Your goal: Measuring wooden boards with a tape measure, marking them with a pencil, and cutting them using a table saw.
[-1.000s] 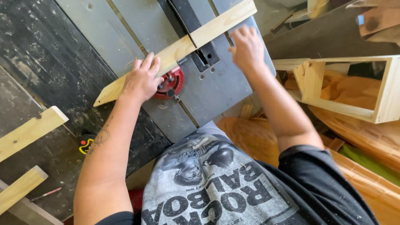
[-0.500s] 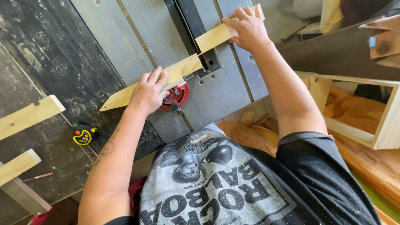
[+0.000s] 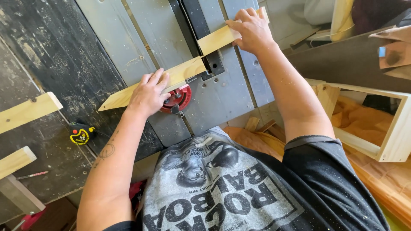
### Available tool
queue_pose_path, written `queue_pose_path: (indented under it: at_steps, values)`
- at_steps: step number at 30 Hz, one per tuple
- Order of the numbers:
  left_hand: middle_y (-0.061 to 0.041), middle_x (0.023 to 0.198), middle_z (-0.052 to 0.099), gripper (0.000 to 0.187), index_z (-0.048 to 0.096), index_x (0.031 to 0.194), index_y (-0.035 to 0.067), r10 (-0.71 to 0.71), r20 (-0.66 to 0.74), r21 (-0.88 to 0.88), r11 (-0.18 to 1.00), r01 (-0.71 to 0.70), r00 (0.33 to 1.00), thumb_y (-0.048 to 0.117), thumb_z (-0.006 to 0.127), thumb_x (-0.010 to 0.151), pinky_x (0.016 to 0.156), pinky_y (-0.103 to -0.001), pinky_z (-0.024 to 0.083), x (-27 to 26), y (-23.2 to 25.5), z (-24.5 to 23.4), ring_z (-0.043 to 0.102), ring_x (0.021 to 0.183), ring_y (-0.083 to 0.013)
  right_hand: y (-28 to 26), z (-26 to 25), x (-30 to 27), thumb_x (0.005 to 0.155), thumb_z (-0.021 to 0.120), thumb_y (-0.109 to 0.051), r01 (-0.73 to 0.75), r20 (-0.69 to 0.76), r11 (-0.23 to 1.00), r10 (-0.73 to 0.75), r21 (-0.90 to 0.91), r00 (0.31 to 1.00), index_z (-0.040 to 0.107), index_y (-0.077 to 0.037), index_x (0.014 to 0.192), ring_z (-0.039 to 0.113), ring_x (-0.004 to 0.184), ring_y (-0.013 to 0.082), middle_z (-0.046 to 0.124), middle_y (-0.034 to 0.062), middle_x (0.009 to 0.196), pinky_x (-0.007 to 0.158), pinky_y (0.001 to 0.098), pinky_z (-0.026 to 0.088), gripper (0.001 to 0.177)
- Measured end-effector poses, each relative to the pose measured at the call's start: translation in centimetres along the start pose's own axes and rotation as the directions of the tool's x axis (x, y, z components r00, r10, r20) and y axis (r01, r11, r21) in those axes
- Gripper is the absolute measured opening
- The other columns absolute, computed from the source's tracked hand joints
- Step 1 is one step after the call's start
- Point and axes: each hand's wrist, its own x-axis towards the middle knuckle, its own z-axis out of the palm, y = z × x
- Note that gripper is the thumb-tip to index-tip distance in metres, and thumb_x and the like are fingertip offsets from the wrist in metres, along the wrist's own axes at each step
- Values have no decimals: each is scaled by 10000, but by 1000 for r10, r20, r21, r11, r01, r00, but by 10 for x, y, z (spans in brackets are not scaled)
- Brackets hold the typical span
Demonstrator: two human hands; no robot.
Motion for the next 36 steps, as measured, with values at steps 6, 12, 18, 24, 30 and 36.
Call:
queue_pose_path:
  at_steps: [6, 12, 18, 24, 30, 36]
  values:
    - [-171, 1698, 359, 618, 412, 1590, 115, 6, -11, -2, 1000, -6, 1000, 353, 575, 1044, 1085, -574, 460, 0, -1, 2, 369, 1426, -410, -2, -3, 2, 842, 890, -345, -18, -19, 1000, 18, -5, 1000, 711, -212, 1457, 548, 1125, 360, 607, 101, 1259, 1019, 657, 378, 654]
    - [-125, 1715, 341, 644, 379, 1619, 137, -35, 10, -21, 999, 36, 999, 361, 569, 1046, 1086, -571, 464, -1, 2, 2, 349, 1437, -378, 2, -1, 2, 810, 897, -457, -67, -28, 997, 66, -37, 997, 715, -242, 1395, 560, 1108, 339, 609, 77, 1233, 969, 616, 427, 649]
    - [-135, 1701, 364, 649, 390, 1608, 134, -7, -13, -3, 1000, 7, 1000, 364, 592, 1036, 1082, -563, 464, -5, 0, 10, 373, 1405, -392, 10, -7, -11, 876, 856, -471, -80, 4, 996, 80, -38, 997, 700, -230, 1454, 555, 1127, 341, 607, 90, 1247, 957, 620, 405, 645]
    - [-133, 1708, 344, 667, 387, 1611, 137, 3, -14, -41, 999, -4, 1000, 391, 589, 1028, 1208, -590, 326, -16, 2, 26, 344, 1446, -407, -8, -43, -60, 796, 951, -457, -13, -206, 1000, 10, -10, 979, 764, -188, 1309, 546, 941, 320, 603, 68, 1126, 861, 485, 439, 609]
    - [-231, 1581, 514, 1069, 544, 1568, 69, 71, -463, -129, 981, -146, 884, 739, 793, 774, 1261, -571, 294, -49, 33, 80, 454, 1442, -456, -127, -88, -108, 931, 896, -345, 79, -176, 674, 77, 734, 981, 678, -19, 1348, 649, 1006, 384, 621, 183, 1103, 867, 549, 567, 572]
    - [-122, 1293, 733, 792, 709, 1325, 75, -296, -620, -783, 293, -549, 727, 401, 1032, 680, 1162, -445, 475, -119, 89, 67, 661, 1277, -258, -285, -88, -105, 748, 904, -573, 71, -50, 259, -86, 963, 995, 625, 21, 1426, 686, 1089, 282, 624, 167, 1214, 931, 485, 610, 943]
